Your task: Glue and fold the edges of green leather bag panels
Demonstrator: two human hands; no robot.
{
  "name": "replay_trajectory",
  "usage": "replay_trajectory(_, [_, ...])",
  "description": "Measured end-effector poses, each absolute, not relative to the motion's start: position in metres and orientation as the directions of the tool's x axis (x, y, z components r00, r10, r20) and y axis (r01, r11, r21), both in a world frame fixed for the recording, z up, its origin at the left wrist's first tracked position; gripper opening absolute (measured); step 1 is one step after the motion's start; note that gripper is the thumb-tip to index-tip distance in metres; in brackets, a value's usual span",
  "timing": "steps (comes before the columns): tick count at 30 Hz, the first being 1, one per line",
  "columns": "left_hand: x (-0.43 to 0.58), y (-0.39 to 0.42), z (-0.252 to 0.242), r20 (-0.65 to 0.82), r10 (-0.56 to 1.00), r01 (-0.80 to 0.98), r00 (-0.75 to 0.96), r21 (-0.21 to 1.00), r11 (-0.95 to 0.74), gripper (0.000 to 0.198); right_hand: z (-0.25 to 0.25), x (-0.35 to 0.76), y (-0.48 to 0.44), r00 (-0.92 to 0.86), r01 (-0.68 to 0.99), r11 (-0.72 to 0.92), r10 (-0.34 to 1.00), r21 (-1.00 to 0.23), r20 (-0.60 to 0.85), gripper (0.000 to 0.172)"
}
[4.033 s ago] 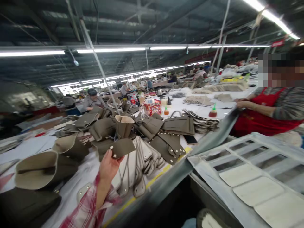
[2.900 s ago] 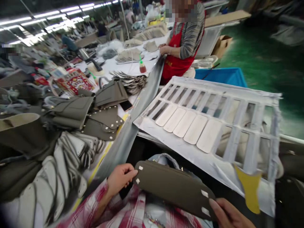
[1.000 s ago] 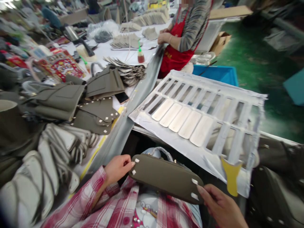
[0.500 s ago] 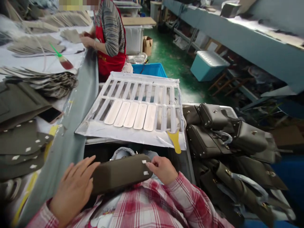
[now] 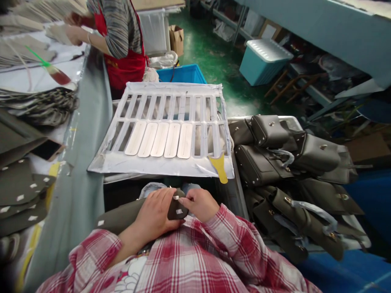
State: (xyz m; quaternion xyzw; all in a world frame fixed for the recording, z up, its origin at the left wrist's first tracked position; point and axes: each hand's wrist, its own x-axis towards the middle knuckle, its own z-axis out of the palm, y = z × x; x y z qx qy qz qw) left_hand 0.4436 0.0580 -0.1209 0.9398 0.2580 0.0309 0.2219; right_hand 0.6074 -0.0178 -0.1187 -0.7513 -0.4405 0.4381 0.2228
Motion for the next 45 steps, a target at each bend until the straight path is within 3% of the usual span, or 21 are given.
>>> replay_trajectory(9, [0.451, 0.057, -0.117, -0.082, 0.497, 0.483, 0.864, 0.416, -0.770, 0.063, -0.112, 0.611, -0.015, 0.210, 0.642, -0.465, 0.871, -0.610, -0.444, 0.034])
replay_trajectory(17, [0.453, 0.057, -0.117, -0.067, 0.514, 0.486, 0.855, 0.447, -0.751, 0.057, -0.111, 0.605, -0.016, 0.259, 0.665, -0.491, 0.859, -0.563, -0.442, 0.030])
replay_trajectory(21, [0.455, 0.058, -0.116, -0.067, 0.510, 0.480, 0.858, 0.462, -0.746, 0.057, -0.120, 0.603, -0.019, 0.318, 0.592, -0.516, 0.855, -0.619, -0.409, 0.029])
replay_trajectory(25, [0.455, 0.058, -0.117, -0.072, 0.523, 0.492, 0.850, 0.465, -0.736, 0.061, -0.138, 0.603, -0.023, 0.377, 0.415, -0.498, 0.856, -0.762, -0.354, 0.026])
replay_trajectory(28, [0.449, 0.060, -0.119, -0.061, 0.492, 0.461, 0.868, 0.463, -0.757, 0.076, -0.153, 0.606, -0.024, 0.295, 0.190, -0.455, 0.872, -0.870, -0.392, 0.031])
replay_trajectory(32, [0.437, 0.063, -0.121, -0.044, 0.435, 0.406, 0.899, 0.455, -0.793, 0.095, -0.164, 0.610, -0.023, 0.200, -0.028, -0.423, 0.885, -0.905, -0.420, 0.038])
replay_trajectory(40, [0.443, 0.056, -0.122, -0.032, 0.481, 0.443, 0.876, 0.446, -0.778, 0.073, -0.167, 0.611, -0.031, 0.163, -0.101, -0.368, 0.910, -0.924, -0.380, 0.039])
replay_trajectory(45, [0.448, 0.052, -0.121, -0.013, 0.486, 0.443, 0.874, 0.434, -0.784, 0.067, -0.165, 0.612, -0.034, 0.189, -0.049, -0.365, 0.911, -0.930, -0.368, 0.037])
